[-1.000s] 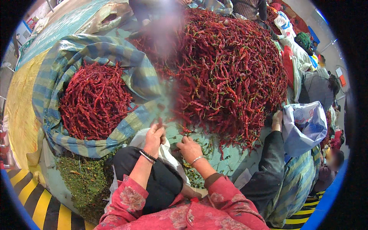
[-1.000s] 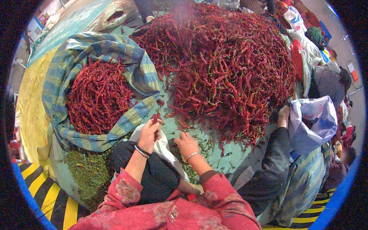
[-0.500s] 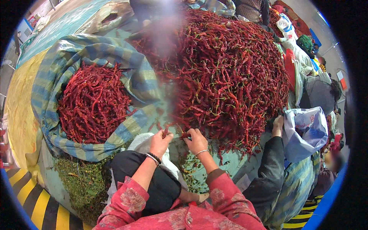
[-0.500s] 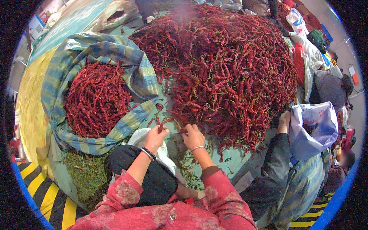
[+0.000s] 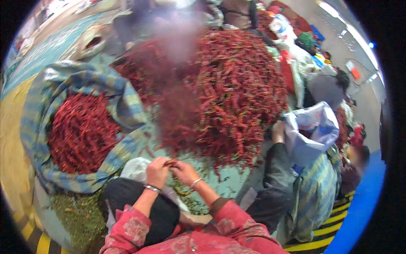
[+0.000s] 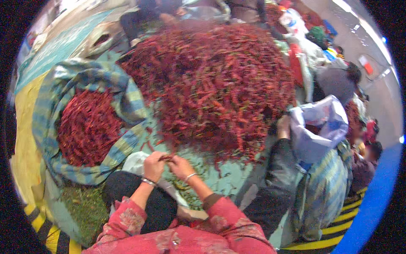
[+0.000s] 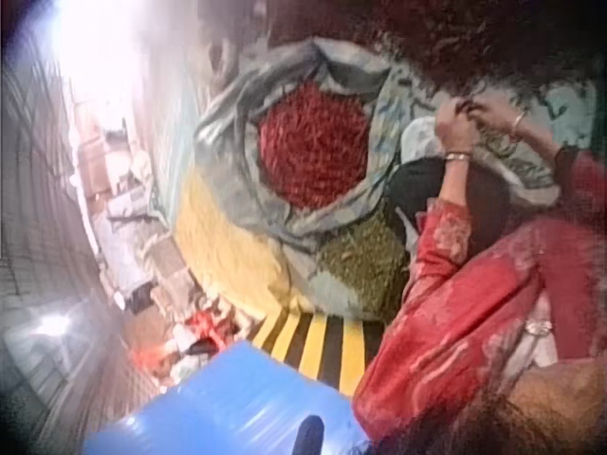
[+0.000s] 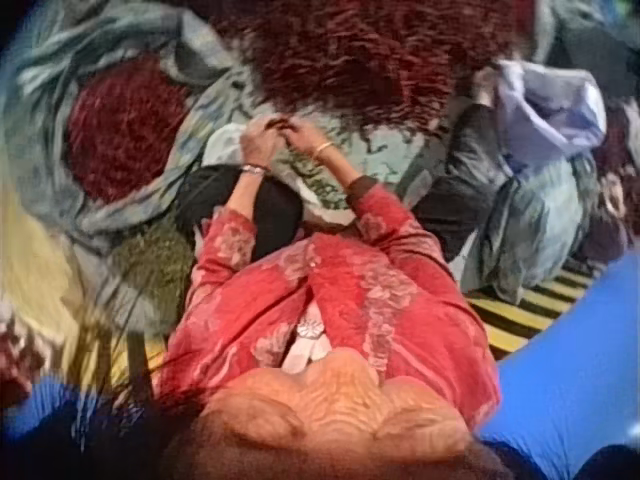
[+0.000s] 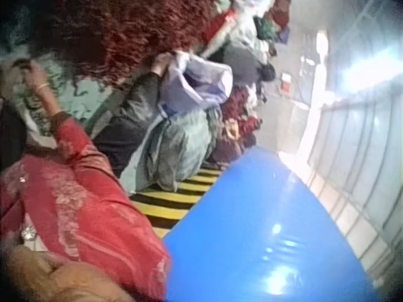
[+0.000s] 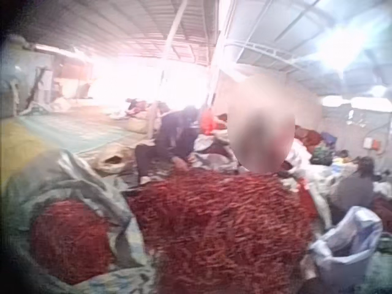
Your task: The person sits on the floor and removes stems from dried red chili peppers by hand. The de-stemmed peppers are placed into a pile, while the removed stems are discarded to the side.
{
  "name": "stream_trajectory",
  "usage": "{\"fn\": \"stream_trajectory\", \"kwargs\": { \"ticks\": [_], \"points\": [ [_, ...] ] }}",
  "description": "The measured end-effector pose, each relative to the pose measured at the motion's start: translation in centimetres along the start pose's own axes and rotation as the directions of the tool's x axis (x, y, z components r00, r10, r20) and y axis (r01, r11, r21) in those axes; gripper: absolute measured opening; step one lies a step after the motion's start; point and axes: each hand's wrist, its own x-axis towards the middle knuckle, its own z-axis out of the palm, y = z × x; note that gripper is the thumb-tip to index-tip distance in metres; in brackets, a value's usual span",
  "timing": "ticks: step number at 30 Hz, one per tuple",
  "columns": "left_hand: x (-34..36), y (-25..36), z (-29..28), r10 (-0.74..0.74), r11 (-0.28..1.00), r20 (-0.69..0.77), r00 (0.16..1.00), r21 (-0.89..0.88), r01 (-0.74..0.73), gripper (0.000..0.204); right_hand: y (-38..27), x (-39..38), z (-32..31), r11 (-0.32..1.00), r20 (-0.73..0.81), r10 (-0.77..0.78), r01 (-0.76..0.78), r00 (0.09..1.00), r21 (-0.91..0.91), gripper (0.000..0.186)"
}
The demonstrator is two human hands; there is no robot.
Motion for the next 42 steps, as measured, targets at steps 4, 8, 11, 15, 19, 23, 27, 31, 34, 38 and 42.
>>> {"fn": "stream_trajectory", "kwargs": {
  "ticks": [4,8,11,15,19,23,27,31,34,38,42],
  "points": [
    [-0.3,-3.2,0.8,-0.308,0.946,-0.078,0.948,-0.130,0.297,0.012,-1.2,-0.9,-1.8,0.958,0.090,-0.061,0.083,0.994,-0.275,0.024],
    [0.4,-0.7,1.2,-0.349,0.937,0.100,0.932,0.046,0.346,0.016,-4.1,-5.9,-9.6,0.959,0.138,-0.025,0.063,0.990,-0.275,0.021],
    [-1.7,-0.3,2.0,-0.187,0.973,0.339,0.922,0.190,0.128,0.018,-6.3,-5.9,-17.3,0.868,-0.233,-0.077,-0.050,0.970,-0.494,0.014],
    [-2.7,-0.1,0.3,-0.208,0.958,0.471,0.857,0.276,0.081,0.023,-3.2,-4.1,-31.3,0.539,-0.477,-0.513,-0.164,0.714,-0.826,0.019],
    [-1.2,2.8,1.6,-0.348,0.909,0.601,0.720,0.404,0.102,0.029,5.9,-14.9,-49.8,0.225,-0.688,-0.438,-0.671,0.578,-0.707,0.026],
    [-1.5,0.9,0.3,-0.346,0.904,0.462,0.817,0.397,0.158,0.016,8.3,-15.5,-49.0,0.289,-0.737,-0.379,-0.685,0.560,-0.669,0.029],
    [2.2,-2.4,-2.2,-0.418,0.837,0.050,0.907,0.410,0.363,0.025,5.0,-9.8,-35.9,0.799,-0.489,-0.074,-0.242,0.869,-0.550,0.023],
    [5.3,-5.4,-2.9,-0.624,0.642,-0.013,0.781,0.561,0.523,0.042,4.2,-6.9,-23.4,0.829,-0.380,-0.166,-0.080,0.910,-0.553,0.020],
    [5.6,-7.4,-1.5,-0.681,0.585,-0.016,0.732,0.589,0.557,0.057,3.9,-5.9,-15.8,0.887,-0.309,-0.098,-0.058,0.946,-0.458,0.018],
    [5.5,-8.4,-0.7,-0.690,0.625,0.065,0.721,0.556,0.548,0.039,3.2,-6.6,-10.3,0.908,-0.191,0.008,-0.087,0.981,-0.409,0.017],
    [5.8,-6.3,-0.9,-0.591,0.734,0.112,0.799,0.486,0.475,0.027,2.2,-7.2,-9.8,0.922,-0.160,0.062,-0.118,0.985,-0.369,0.017]
  ]
}}
